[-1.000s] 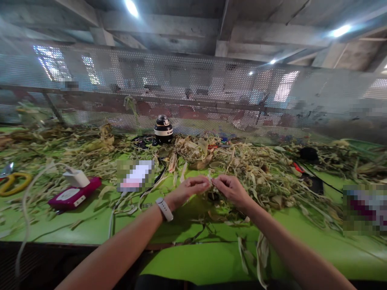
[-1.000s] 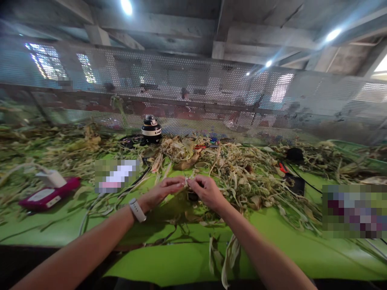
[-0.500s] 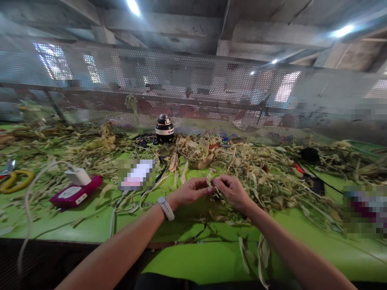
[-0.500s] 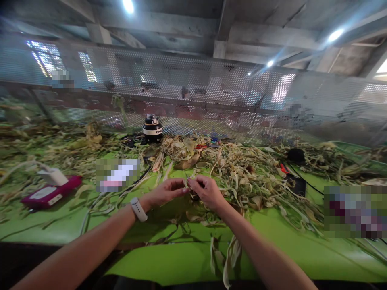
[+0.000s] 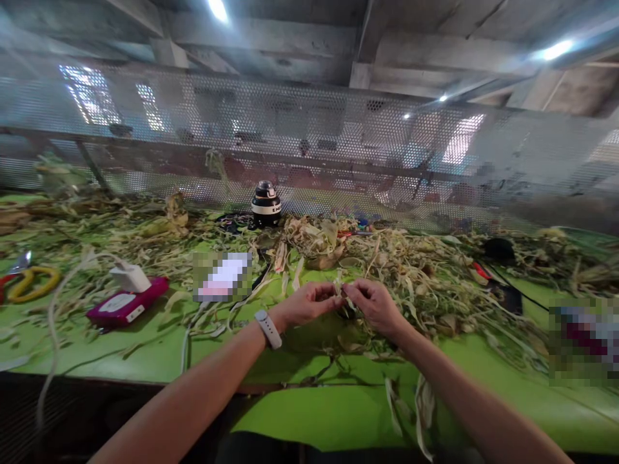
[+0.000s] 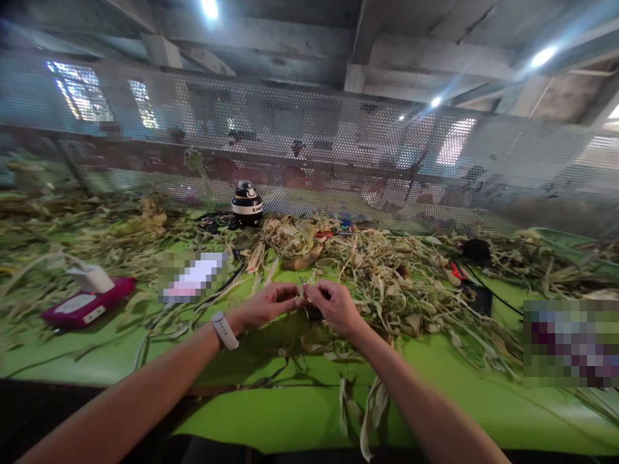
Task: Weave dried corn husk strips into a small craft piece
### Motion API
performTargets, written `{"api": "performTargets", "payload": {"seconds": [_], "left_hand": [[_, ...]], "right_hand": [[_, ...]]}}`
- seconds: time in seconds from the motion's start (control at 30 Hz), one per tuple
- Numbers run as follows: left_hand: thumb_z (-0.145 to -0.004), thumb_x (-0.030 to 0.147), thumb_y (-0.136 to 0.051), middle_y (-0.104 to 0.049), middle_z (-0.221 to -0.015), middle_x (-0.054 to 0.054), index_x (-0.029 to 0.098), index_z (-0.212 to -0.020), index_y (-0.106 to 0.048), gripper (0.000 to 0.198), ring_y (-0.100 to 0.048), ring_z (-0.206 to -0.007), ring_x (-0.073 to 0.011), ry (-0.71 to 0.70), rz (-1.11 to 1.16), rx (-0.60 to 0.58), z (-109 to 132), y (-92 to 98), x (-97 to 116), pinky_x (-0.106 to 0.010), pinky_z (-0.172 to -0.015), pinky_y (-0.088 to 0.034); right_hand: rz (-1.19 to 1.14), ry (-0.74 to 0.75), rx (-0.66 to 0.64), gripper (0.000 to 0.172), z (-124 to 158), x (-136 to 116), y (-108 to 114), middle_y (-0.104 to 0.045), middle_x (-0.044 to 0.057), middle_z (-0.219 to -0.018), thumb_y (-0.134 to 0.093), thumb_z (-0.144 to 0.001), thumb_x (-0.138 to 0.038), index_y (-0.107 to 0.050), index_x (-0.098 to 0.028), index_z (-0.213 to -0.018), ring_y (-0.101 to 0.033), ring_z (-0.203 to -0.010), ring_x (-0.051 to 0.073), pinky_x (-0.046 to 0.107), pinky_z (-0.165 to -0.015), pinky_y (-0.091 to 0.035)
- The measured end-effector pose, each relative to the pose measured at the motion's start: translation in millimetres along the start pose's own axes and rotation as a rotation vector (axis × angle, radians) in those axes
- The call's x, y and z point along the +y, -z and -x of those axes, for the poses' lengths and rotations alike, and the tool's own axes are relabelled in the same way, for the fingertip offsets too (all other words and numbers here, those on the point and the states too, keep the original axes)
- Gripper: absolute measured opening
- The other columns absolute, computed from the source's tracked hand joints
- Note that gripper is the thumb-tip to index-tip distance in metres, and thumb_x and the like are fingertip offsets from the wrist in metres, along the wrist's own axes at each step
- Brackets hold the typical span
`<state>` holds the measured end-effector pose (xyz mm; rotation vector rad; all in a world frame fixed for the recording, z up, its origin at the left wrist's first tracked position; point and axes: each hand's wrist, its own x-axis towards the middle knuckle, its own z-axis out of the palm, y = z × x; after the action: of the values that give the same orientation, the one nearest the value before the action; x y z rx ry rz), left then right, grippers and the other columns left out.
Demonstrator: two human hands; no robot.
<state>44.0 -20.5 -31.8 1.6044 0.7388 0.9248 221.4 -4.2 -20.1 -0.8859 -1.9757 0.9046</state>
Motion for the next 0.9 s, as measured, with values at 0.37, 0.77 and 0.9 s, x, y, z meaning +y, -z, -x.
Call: {"api": "performTargets", "payload": {"seconds": [0.37, 0.77, 0.9], "left_hand": [[-0.073, 0.044, -0.064, -0.06, -0.073, -0.001, 0.013, -0.08, -0.065, 0.032, -0.051, -0.066, -0.0115, 0.011, -0.021, -0.095, 4.2, -1.7, 3.4, -0.023, -0.064, -0.041], [-0.074, 0.041, -0.063, -0.069, -0.091, -0.006, 0.014, -0.097, -0.069, 0.035, -0.059, -0.085, -0.0166, 0.016, -0.055, -0.132, 3.8, -3.8, 1.9, -0.027, -0.082, -0.043], [-0.072, 0.043, -0.065, -0.068, -0.081, -0.004, 0.014, -0.09, -0.071, 0.035, -0.058, -0.073, -0.0145, 0.035, -0.084, -0.112, 4.3, -1.2, 4.3, -0.024, -0.07, -0.044]], "right_hand": [[-0.11, -0.129, -0.222, 0.045, 0.7, -8.5, 12.5, -0.034, -0.006, -0.053, -0.043, -0.082, -0.057, -0.041, -0.019, -0.059, -0.031, -0.047, 0.008, 0.021, -0.043, -0.024], [0.32, 0.187, -0.138, 0.035, 1.4, -3.3, 1.7, -0.039, -0.003, -0.055, -0.04, -0.088, -0.034, -0.04, -0.018, -0.056, -0.038, -0.054, 0.01, 0.023, -0.053, -0.029], [0.343, 0.194, -0.049, 0.033, 2.8, -2.4, -1.0, -0.042, -0.002, -0.056, -0.041, -0.087, -0.032, -0.044, -0.018, -0.058, -0.039, -0.055, 0.011, 0.023, -0.053, -0.029]]}}
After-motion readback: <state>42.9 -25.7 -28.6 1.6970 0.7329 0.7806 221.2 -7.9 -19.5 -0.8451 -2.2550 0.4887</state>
